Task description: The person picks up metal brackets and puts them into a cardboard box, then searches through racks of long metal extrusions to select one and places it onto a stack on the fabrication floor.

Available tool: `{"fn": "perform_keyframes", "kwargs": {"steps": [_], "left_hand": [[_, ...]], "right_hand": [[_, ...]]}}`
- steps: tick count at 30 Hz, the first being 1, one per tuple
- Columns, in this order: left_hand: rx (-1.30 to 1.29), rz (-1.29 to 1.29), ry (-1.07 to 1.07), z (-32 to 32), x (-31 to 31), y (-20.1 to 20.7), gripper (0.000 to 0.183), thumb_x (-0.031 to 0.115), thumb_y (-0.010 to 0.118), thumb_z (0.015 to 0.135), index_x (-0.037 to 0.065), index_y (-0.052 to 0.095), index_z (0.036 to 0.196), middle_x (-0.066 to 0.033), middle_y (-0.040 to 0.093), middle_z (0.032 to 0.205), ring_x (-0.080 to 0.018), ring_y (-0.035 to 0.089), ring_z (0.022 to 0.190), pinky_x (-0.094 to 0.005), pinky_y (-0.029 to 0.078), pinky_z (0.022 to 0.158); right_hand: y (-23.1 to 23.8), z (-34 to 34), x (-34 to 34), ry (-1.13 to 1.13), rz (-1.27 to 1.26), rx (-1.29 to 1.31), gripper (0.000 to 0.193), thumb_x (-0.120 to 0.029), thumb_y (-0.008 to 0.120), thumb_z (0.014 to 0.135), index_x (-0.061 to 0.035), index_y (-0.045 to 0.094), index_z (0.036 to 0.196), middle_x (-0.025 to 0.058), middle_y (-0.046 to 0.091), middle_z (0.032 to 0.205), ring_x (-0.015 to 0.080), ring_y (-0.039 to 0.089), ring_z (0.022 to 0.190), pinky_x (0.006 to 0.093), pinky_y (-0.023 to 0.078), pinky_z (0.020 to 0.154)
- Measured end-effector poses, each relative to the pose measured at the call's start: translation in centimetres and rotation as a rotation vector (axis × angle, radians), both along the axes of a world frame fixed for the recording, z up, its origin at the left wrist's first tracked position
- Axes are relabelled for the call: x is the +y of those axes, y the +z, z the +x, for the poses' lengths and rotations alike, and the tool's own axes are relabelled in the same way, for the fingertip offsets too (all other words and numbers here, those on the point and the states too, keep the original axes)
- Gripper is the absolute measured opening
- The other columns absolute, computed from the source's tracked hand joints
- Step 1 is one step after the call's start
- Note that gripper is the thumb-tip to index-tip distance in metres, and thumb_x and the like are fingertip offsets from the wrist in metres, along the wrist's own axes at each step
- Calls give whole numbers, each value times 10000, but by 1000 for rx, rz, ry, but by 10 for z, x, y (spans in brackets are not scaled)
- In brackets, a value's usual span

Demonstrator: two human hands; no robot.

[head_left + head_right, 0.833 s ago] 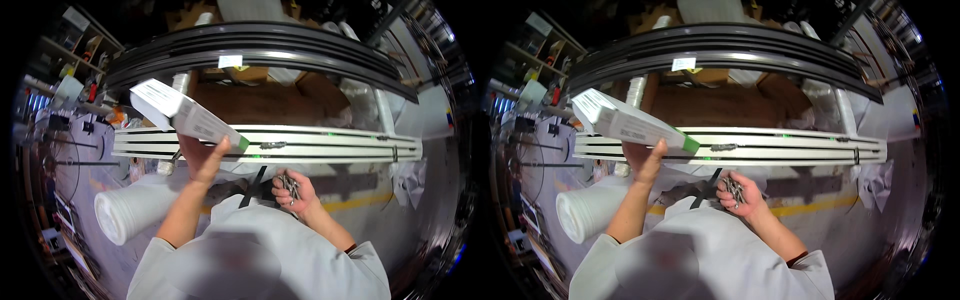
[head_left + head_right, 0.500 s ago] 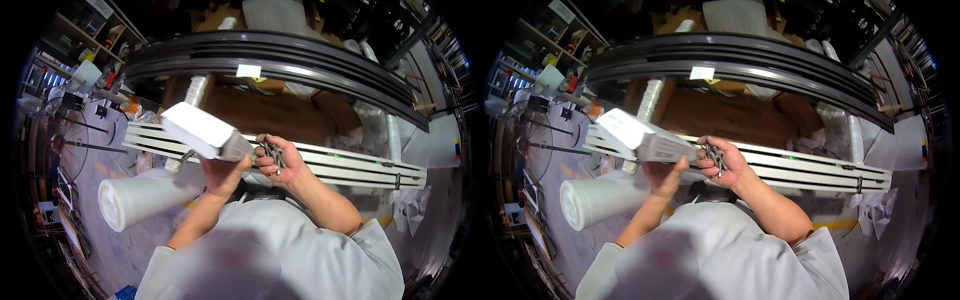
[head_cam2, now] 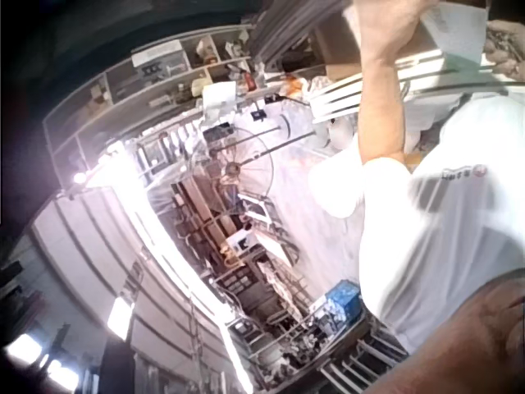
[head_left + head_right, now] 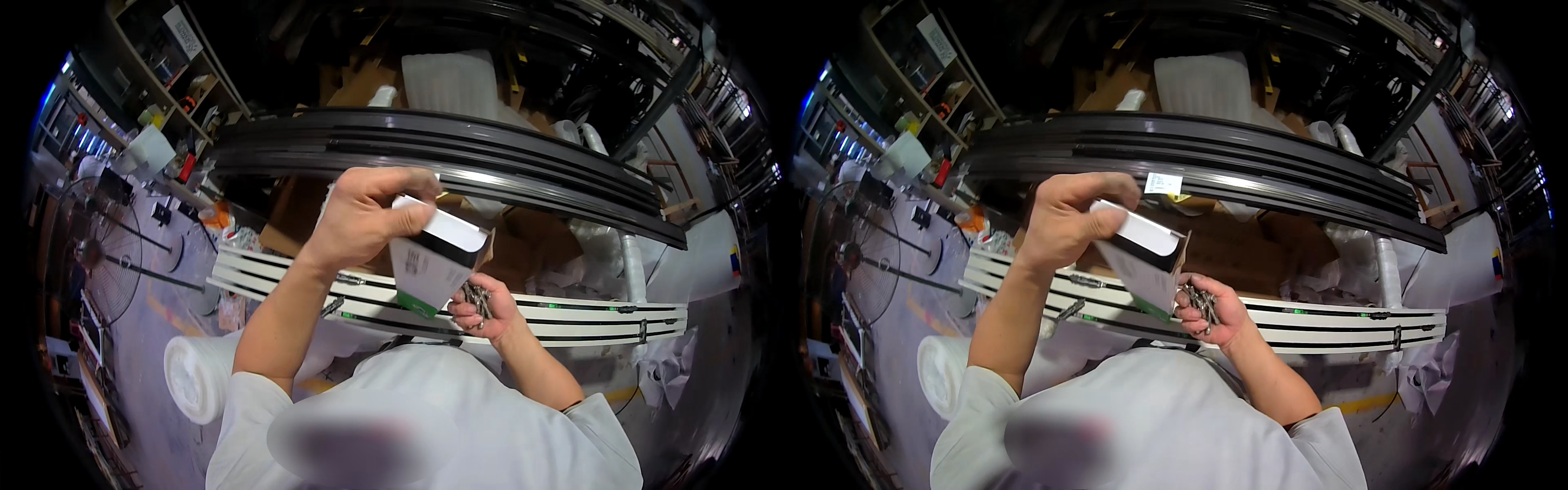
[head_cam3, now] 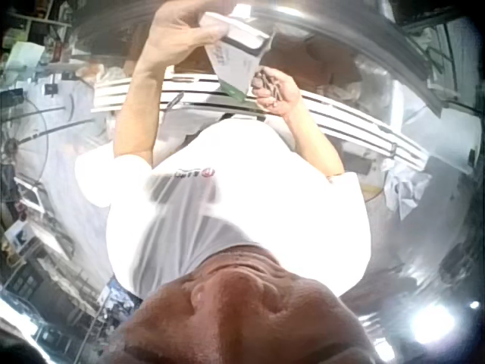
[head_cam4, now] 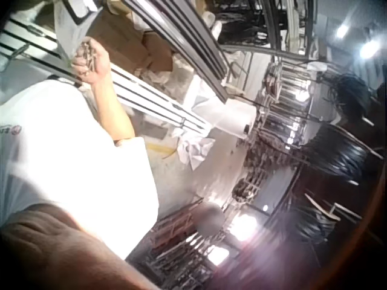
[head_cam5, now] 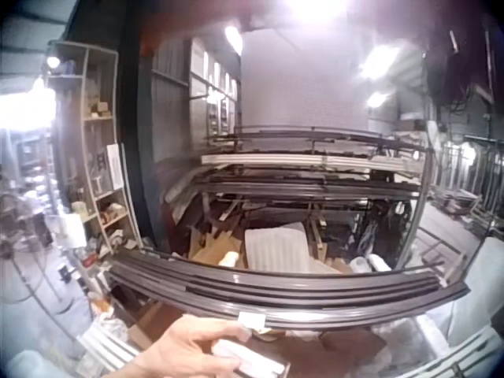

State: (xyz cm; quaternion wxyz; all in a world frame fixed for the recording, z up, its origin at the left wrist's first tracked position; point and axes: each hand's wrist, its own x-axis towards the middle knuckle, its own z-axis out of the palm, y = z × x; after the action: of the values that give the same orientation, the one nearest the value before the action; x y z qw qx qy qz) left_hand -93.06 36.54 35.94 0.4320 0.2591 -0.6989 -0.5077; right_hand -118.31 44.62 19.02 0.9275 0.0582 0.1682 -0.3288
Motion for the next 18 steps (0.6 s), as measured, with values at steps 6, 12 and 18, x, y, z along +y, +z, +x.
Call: {"fn": "perform_keyframes", "kwargs": {"steps": [6,12,18], "left_hand": [[295,182,83,-22,1,-3,253,33,644,939,-33,663,1183,-50,681,970,-58,604,822,-189,493,684],[-142,-60,85,-24,-21,9,216,-100,562,838,-45,702,993,-81,684,984,-126,622,876,-234,498,773],[-9,-312,-215,-22,-37,5,220,-103,550,653,-39,686,813,-131,685,981,-268,582,1061,-356,471,898]], "right_hand": [[34,5,24,-293,144,34,211,-259,550,971,-99,637,1078,91,616,823,167,478,611,250,357,437],[157,-6,26,-631,-138,166,284,-323,500,1002,-102,654,1091,94,616,883,153,526,679,241,420,460],[228,18,-2,-714,-205,107,261,-297,476,1017,-87,582,1131,115,575,935,197,523,726,282,410,482]]}}
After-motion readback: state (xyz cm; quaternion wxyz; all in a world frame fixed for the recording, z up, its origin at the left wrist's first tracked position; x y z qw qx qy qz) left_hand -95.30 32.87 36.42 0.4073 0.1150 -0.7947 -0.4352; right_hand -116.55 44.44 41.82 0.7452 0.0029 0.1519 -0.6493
